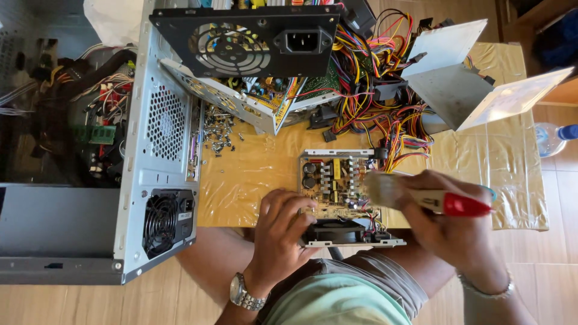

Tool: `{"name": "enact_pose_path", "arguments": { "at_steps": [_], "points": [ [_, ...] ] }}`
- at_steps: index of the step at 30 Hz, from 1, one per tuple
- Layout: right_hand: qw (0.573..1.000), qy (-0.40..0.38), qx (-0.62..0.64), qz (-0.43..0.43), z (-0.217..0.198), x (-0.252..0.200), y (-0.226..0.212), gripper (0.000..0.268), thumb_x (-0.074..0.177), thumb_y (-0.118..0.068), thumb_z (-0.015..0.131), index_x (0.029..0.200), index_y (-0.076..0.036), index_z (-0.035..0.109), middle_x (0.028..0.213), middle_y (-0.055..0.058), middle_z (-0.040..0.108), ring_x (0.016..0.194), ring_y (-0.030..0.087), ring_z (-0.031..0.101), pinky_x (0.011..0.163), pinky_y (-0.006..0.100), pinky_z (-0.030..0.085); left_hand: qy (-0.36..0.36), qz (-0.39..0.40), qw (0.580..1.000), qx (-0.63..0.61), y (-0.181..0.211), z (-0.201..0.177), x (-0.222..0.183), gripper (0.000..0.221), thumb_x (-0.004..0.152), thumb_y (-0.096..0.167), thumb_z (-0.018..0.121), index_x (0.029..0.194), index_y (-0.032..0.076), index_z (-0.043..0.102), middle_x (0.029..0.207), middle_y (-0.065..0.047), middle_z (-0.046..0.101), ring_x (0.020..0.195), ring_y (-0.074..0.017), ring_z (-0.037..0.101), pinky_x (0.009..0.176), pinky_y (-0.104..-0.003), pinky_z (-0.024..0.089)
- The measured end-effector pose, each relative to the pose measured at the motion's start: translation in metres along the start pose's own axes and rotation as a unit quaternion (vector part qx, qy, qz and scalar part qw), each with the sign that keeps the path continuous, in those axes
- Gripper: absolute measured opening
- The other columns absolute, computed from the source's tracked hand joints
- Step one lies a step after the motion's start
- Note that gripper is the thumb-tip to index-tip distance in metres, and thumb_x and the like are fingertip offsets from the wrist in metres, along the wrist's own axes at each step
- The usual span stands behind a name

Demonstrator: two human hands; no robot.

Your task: Cleaning and inspecting the internal components of a computer power supply unit

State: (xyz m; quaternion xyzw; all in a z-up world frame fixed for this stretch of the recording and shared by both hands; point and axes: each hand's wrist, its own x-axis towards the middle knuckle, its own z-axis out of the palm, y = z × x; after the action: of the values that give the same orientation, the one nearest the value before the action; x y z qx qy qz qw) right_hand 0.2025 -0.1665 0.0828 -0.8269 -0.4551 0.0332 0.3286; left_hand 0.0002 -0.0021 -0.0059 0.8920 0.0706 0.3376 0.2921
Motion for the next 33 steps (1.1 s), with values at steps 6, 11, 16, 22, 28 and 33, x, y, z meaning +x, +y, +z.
{"name": "enact_pose_path", "arguments": {
  "at_steps": [6,11,16,22,28,33],
  "points": [
    [0.956,-0.145,0.069,-0.245,-0.011,0.01,-0.005,0.025,0.092,-0.015,0.071,0.117,-0.01,0.069,0.094,0.005,0.068,0.076,0.015,0.071,0.067,0.029,0.052,-0.029,0.01,1.0,0.002,-0.004,0.0,-0.002,0.055,0.068,0.035,0.096,0.099,0.007,0.059,0.118,-0.012,0.064,0.107,-0.033,0.059,0.101,-0.054,0.042],
    [0.917,-0.247,0.012,-0.312,-0.018,0.035,-0.007,0.017,0.099,-0.014,0.057,0.107,-0.007,0.069,0.079,0.005,0.06,0.057,0.026,0.058,0.049,0.039,0.043,-0.046,0.011,0.999,0.011,-0.003,-0.001,0.0,0.066,0.054,0.03,0.103,0.096,0.006,0.058,0.12,-0.012,0.064,0.108,-0.033,0.057,0.099,-0.053,0.041],
    [0.923,-0.248,-0.013,-0.293,-0.013,0.038,-0.004,0.016,0.098,-0.021,0.059,0.1,-0.014,0.073,0.076,0.005,0.064,0.051,0.031,0.058,0.044,0.043,0.041,-0.037,0.011,0.999,0.014,-0.002,-0.002,-0.002,0.063,0.059,0.036,0.102,0.094,0.006,0.059,0.12,-0.011,0.065,0.11,-0.0322,0.058,0.1,-0.052,0.042],
    [0.991,-0.07,-0.016,-0.115,-0.057,-0.011,0.023,0.022,0.083,-0.022,0.075,0.103,-0.015,0.078,0.089,0.001,0.077,0.056,0.012,0.066,0.054,0.027,0.05,-0.041,0.002,0.999,0.001,0.0,-0.006,0.005,0.055,0.068,0.034,0.097,0.095,0.008,0.057,0.118,-0.011,0.064,0.109,-0.0317,0.058,0.099,-0.05,0.041],
    [0.991,0.047,0.04,0.12,-0.004,-0.018,0.038,0.021,0.093,-0.015,0.076,0.109,-0.002,0.078,0.087,0.01,0.077,0.064,0.014,0.071,0.068,0.024,0.057,-0.095,0.012,0.995,0.013,0.0,-0.006,0.008,0.068,0.049,0.026,0.102,0.095,0.006,0.056,0.12,-0.011,0.062,0.109,-0.0331,0.056,0.095,-0.051,0.039],
    [0.989,-0.038,0.112,0.089,-0.003,-0.006,0.047,0.012,0.09,-0.017,0.072,0.091,-0.006,0.075,0.083,0.003,0.079,0.07,0.012,0.071,0.063,0.027,0.055,-0.113,-0.02,0.993,0.009,-0.006,-0.001,0.001,0.057,0.059,0.025,0.091,0.101,0.01,0.056,0.122,-0.01,0.061,0.114,-0.0346,0.05,0.097,-0.051,0.041]
  ]
}}
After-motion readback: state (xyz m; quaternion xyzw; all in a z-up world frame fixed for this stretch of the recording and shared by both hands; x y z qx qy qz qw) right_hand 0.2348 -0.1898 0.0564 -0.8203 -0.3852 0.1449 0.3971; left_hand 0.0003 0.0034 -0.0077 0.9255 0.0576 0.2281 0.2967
